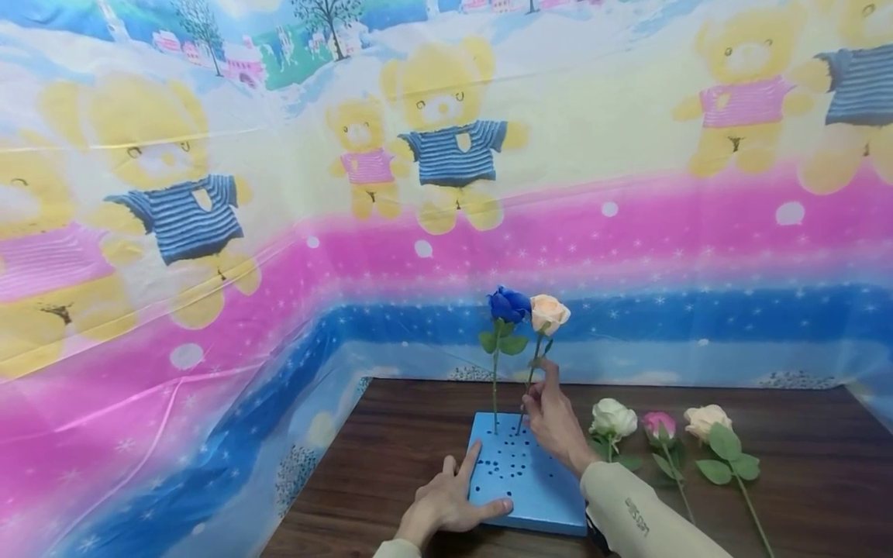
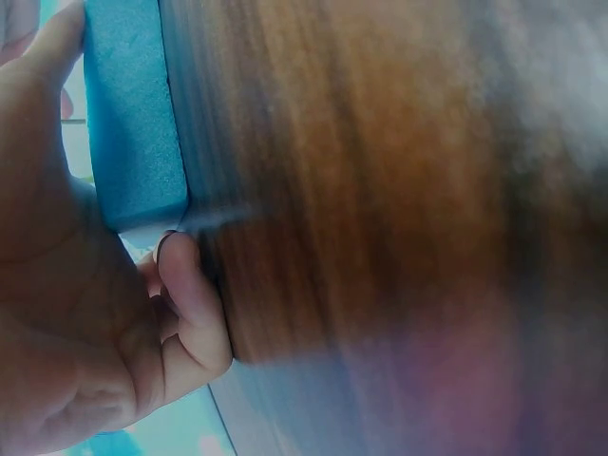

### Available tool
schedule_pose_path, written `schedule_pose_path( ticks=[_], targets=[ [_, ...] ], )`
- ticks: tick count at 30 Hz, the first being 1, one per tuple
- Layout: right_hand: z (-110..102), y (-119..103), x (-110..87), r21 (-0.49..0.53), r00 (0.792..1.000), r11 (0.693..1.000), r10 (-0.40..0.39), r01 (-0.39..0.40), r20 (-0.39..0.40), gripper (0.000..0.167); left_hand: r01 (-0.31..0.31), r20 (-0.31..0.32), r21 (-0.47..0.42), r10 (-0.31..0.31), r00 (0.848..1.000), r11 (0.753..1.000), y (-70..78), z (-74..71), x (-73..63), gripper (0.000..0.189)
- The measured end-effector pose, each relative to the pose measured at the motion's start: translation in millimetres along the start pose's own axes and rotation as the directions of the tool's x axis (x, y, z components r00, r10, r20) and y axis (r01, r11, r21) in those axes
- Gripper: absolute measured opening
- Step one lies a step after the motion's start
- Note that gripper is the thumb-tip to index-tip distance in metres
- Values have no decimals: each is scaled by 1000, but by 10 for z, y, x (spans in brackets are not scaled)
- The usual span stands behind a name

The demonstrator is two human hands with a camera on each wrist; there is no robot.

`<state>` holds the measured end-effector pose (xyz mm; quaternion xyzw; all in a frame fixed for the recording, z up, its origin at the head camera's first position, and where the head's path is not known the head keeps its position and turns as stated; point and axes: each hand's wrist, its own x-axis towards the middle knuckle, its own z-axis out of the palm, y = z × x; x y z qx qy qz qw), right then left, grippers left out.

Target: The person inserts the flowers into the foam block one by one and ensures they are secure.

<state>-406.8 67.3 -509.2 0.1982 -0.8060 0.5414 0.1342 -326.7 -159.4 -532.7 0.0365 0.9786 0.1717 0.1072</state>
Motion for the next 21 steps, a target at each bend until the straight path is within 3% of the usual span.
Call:
schedule_pose_path(
  ticks=[12, 21],
  targets=[
    [11, -8, 2, -62, 999, 997, 41, -40, 23, 40, 8, 3, -4, -7, 1000, 1000, 14, 13, -12, 117],
    [-116, -56, -30, -80, 997, 994, 71, -69, 14, 39, 0, -11, 0, 0, 1000, 1000, 11, 8, -23, 116]
  ],
)
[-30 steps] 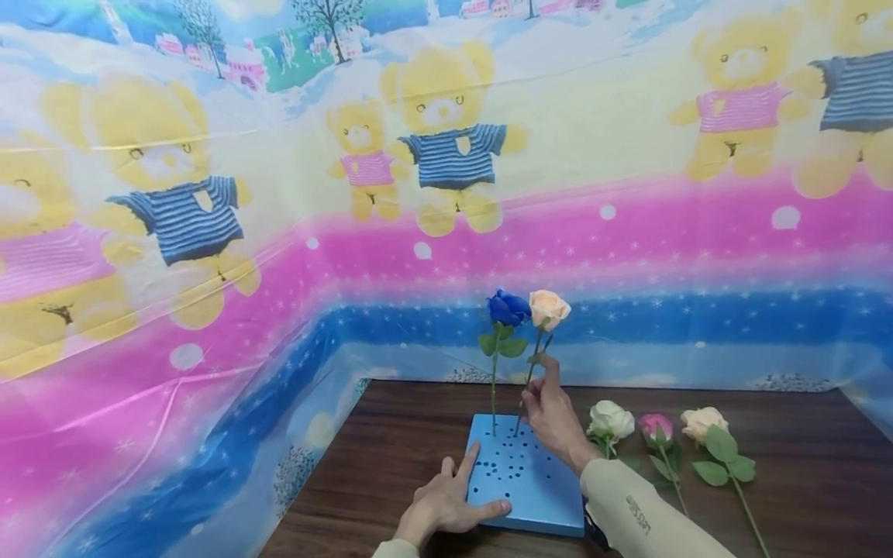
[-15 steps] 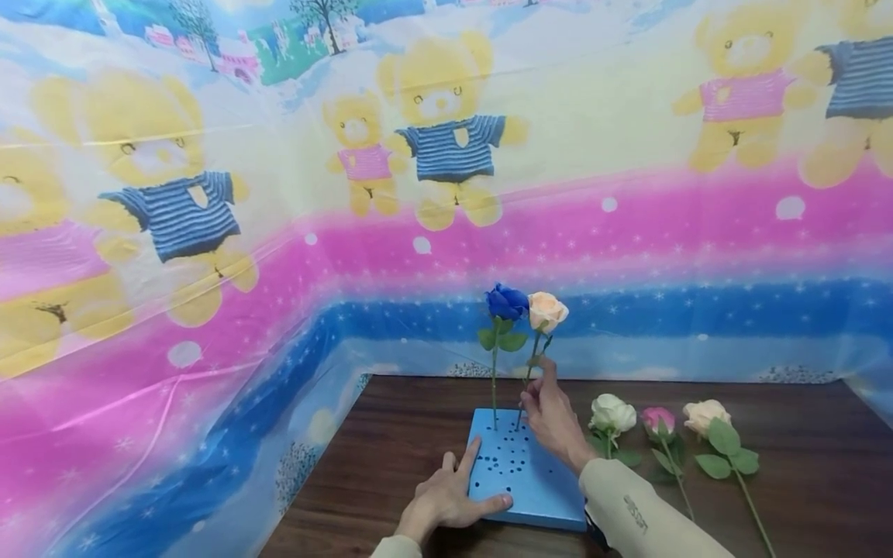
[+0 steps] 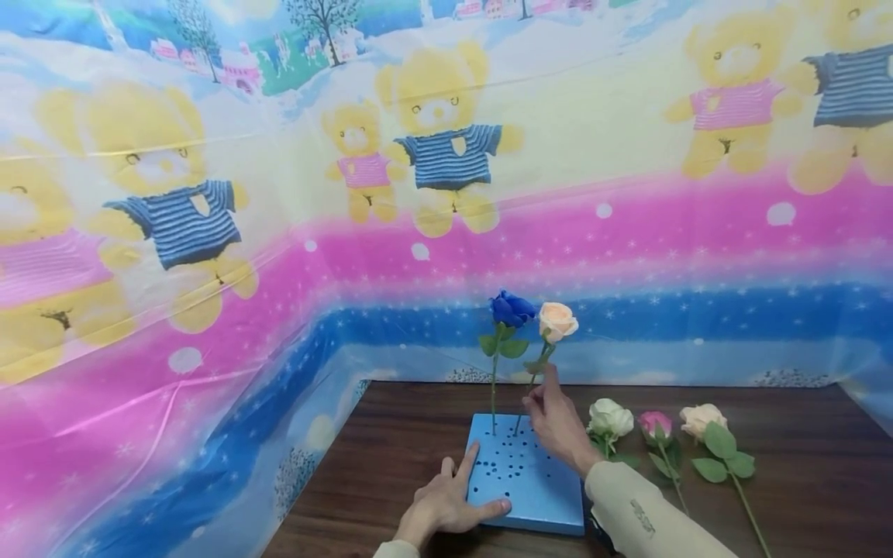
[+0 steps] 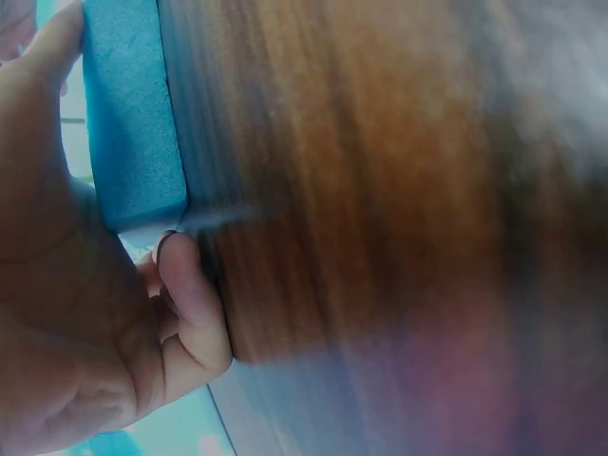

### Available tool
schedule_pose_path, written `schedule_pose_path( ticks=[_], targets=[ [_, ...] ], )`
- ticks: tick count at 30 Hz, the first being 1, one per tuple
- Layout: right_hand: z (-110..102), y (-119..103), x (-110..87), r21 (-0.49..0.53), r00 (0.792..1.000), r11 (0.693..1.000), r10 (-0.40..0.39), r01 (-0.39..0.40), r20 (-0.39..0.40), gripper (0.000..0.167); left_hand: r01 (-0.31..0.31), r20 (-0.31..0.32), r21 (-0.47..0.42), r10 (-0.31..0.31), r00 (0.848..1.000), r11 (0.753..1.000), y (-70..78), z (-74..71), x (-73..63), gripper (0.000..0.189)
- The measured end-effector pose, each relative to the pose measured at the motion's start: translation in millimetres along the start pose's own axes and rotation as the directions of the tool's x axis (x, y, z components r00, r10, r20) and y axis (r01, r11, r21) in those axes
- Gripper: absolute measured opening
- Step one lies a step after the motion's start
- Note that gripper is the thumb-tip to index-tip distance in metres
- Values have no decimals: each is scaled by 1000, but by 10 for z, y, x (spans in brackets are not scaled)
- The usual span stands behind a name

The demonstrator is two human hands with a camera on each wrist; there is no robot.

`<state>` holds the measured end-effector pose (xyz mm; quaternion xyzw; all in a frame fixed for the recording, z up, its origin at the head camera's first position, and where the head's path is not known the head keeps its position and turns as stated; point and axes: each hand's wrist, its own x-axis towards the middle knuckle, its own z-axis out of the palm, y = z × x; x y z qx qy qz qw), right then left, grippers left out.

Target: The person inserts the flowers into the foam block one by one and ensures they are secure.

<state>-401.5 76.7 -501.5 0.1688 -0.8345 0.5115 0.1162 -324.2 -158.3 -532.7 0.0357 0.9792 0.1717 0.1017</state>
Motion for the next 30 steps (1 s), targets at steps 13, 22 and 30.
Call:
schedule_pose_path(
  ticks=[13, 22, 30],
  targets=[
    [-129, 68, -6, -53, 1000, 999, 10, -10, -4, 66, -4, 17, 7, 4, 1000, 1000, 32, -49, 13, 116],
    [-231, 54, -28, -63, 998, 996, 56, -55, -1, 89, -4, 11, 13, 4, 1000, 1000, 34, -41, 20, 116],
    [-298, 28, -59, 35, 996, 996, 84, -85, 30, 104, 1, 11, -1, -1, 1000, 1000, 19, -28, 1, 116]
  ],
)
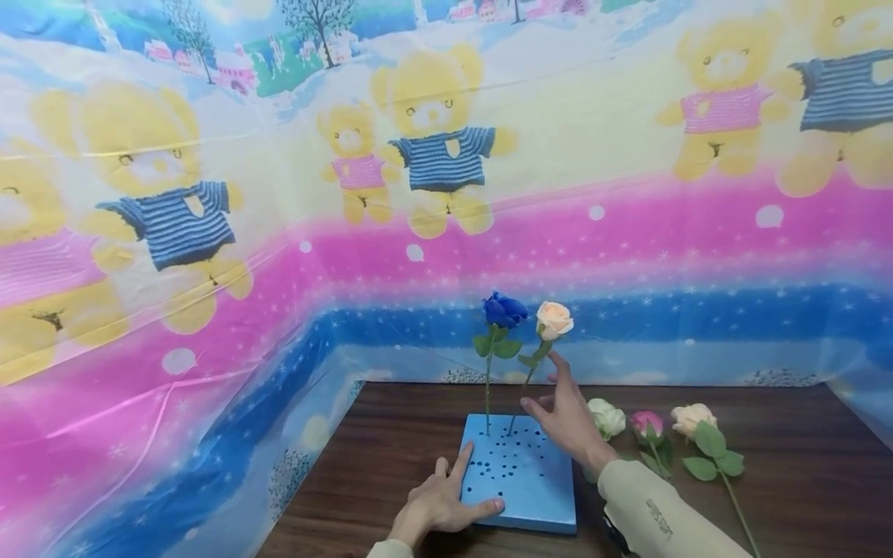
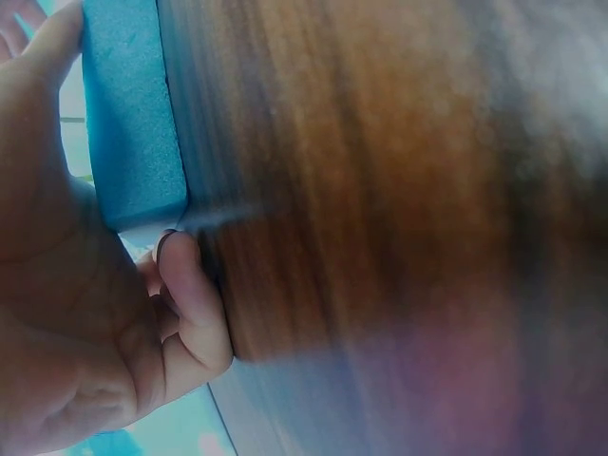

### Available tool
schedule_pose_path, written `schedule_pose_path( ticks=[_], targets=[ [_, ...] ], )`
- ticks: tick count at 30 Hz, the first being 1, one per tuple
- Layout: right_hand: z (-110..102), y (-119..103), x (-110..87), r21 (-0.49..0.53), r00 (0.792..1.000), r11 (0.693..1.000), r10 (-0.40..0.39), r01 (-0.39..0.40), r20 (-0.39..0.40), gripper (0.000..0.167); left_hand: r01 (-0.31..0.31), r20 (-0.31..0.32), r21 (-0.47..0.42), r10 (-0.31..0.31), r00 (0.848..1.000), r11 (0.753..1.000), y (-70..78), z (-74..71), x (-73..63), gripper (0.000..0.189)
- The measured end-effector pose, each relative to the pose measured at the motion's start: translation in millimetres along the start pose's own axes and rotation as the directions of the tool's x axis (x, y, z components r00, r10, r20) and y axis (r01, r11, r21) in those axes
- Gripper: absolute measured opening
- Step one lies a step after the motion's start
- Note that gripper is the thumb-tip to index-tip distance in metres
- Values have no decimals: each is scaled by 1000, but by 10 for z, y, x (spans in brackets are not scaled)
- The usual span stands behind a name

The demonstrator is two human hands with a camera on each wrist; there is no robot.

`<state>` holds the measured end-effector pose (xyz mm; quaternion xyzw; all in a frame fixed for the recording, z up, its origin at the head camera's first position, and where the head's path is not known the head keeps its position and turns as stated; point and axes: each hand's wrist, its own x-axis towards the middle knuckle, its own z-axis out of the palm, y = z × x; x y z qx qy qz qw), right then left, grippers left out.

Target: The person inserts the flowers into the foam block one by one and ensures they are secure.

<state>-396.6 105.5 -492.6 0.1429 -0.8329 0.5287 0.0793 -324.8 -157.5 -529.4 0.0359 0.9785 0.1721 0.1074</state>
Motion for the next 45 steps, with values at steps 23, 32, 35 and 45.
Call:
schedule_pose_path(
  ticks=[23, 32, 35, 45],
  targets=[
    [-605, 88, -155, -32, 999, 999, -30, 28, -45, 103, 1, -3, -22, -1, 1000, 1000, -12, 25, 18, 115],
    [-869, 198, -279, -61, 998, 998, -7, 3, -67, 104, -12, -1, -30, 12, 1000, 999, -39, 38, 31, 116],
    [-943, 266, -318, -94, 997, 996, -6, -2, -83, 104, -12, -2, -30, 12, 1000, 999, -38, 33, 39, 116],
    [-1202, 441, -474, -55, 995, 998, -14, 9, -100, 103, -9, 0, -40, 9, 1000, 999, -23, 37, 22, 117]
  ],
)
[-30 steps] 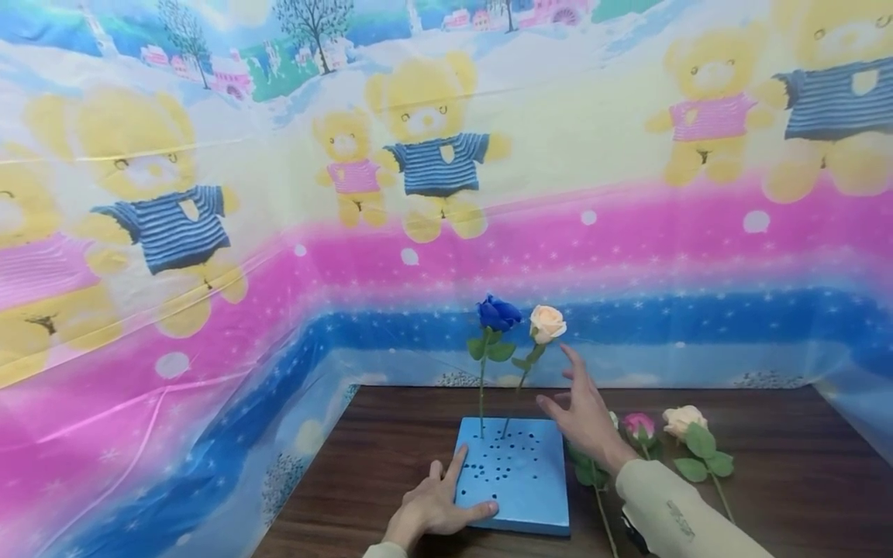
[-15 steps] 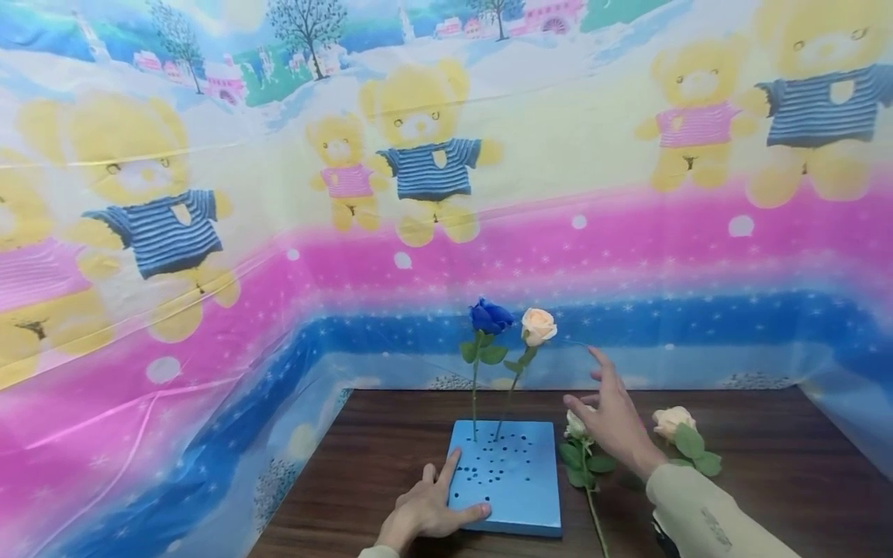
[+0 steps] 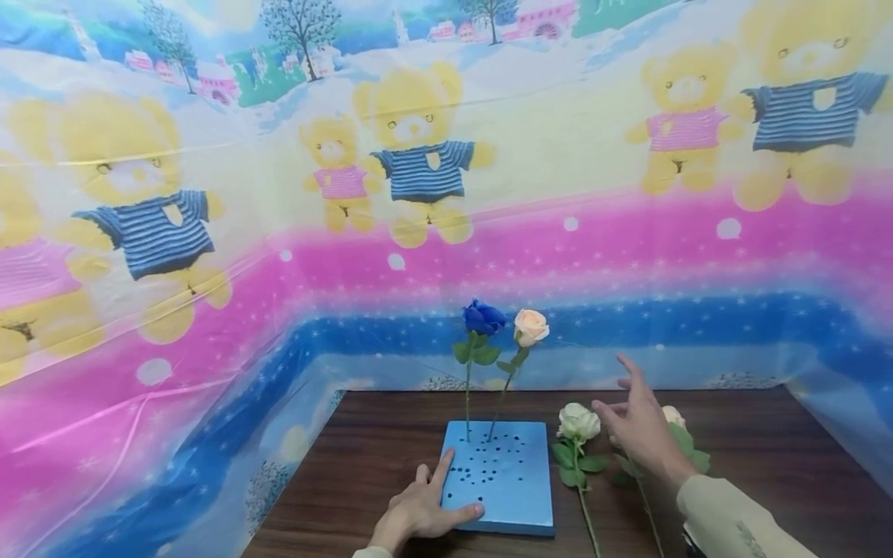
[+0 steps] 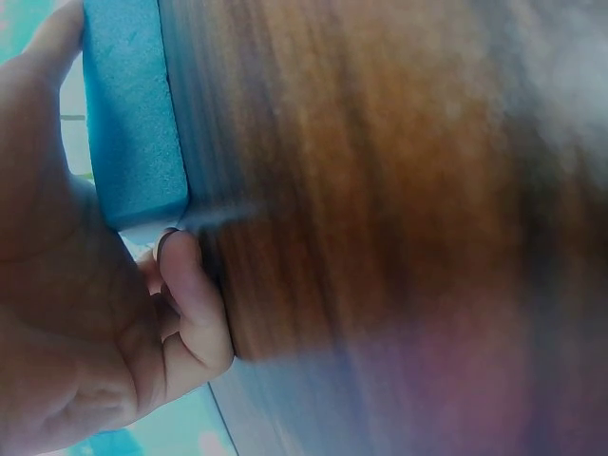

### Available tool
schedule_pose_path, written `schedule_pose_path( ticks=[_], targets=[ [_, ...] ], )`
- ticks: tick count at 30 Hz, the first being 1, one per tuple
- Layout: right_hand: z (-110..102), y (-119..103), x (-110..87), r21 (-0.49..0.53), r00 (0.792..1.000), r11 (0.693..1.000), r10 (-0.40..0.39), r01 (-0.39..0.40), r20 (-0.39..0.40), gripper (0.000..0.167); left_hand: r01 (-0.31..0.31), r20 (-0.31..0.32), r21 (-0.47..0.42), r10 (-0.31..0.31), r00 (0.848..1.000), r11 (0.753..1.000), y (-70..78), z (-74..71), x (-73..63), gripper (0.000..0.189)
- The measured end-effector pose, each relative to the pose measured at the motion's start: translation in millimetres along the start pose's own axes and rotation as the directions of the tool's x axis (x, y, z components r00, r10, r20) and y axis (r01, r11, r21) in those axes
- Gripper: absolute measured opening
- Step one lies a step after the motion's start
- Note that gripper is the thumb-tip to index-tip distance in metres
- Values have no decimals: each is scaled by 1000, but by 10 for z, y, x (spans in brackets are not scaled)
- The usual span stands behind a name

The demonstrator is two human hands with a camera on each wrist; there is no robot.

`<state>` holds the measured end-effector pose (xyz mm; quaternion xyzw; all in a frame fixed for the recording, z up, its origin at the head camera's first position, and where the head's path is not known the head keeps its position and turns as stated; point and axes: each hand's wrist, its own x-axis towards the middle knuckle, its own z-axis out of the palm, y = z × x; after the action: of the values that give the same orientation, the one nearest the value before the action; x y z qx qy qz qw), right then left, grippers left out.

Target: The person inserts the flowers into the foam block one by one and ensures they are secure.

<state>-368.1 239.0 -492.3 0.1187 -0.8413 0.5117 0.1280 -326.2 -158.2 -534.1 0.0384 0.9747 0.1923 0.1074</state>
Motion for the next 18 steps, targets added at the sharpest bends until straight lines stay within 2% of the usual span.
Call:
schedule_pose_path(
  ticks=[10, 14, 18],
  targets=[
    [-196, 156, -77, -56, 999, 998, 18, -21, -44, 109, 9, 15, -14, -9, 1000, 1000, -56, -10, -12, 117],
    [-289, 172, -104, -54, 998, 998, 26, -29, -58, 109, -3, 23, -29, 4, 1000, 1000, -43, -17, -9, 116],
    [-409, 179, -136, -97, 998, 995, 33, -38, -53, 108, -12, 26, -35, 13, 1000, 999, -11, -15, 7, 117]
  ],
)
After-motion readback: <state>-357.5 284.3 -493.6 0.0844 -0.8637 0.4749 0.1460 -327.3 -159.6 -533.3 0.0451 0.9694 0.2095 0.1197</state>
